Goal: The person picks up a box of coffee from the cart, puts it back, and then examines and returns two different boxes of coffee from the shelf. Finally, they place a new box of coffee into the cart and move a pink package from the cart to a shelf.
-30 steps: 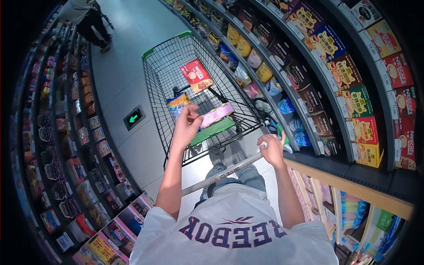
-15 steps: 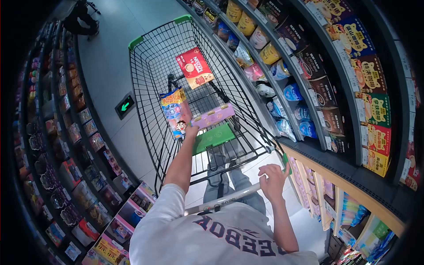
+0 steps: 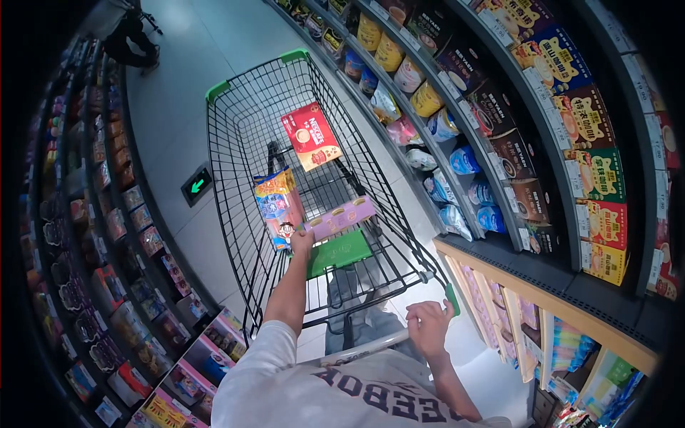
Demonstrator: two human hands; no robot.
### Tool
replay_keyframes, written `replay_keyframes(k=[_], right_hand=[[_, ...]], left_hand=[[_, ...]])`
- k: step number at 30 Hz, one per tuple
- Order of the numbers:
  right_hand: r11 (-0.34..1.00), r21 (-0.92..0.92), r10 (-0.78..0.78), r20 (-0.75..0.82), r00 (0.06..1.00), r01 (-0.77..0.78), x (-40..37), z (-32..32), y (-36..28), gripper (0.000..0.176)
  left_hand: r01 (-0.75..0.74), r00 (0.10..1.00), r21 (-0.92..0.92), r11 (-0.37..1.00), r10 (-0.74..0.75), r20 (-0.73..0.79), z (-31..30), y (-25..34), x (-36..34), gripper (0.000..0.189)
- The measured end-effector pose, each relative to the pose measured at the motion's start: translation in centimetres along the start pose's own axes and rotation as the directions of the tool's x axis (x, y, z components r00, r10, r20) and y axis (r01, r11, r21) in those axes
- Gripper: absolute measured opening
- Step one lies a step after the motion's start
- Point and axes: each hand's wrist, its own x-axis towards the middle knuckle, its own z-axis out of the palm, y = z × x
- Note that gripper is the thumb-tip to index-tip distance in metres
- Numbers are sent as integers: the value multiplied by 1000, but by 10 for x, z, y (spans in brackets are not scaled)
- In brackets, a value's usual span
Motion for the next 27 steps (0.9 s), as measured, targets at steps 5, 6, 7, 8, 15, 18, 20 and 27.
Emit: replay_keyframes(k=[5,6,7,8,15,18,20,27], right_hand=[[999,1,-49,-54,997,49,-18,2,15,11],[999,3,-53,-60,997,54,-23,3,18,10],[998,6,-59,-65,996,60,-26,3,21,10],[998,10,-67,-70,995,68,-29,2,24,10],[991,17,-131,-96,987,133,-56,-3,51,8],[983,28,-178,-149,973,184,-66,-2,70,20],[976,53,-196,-235,952,213,-72,-5,78,34],[882,351,-246,-225,943,314,-83,-61,86,116]], left_hand=[[-199,980,-38,979,199,-17,-2,-8,-28,22],[-200,980,-103,974,200,-7,-3,-8,-39,23],[-307,952,7,952,307,-24,-8,0,-51,26],[-321,945,19,947,322,-57,-7,1,-52,26],[-458,876,2,889,452,-166,-65,45,-147,33],[-450,892,-142,881,440,-102,-117,70,-233,25],[-550,835,-218,806,540,-106,-144,58,-270,22],[-629,773,-262,732,625,-108,-205,50,-495,32]])
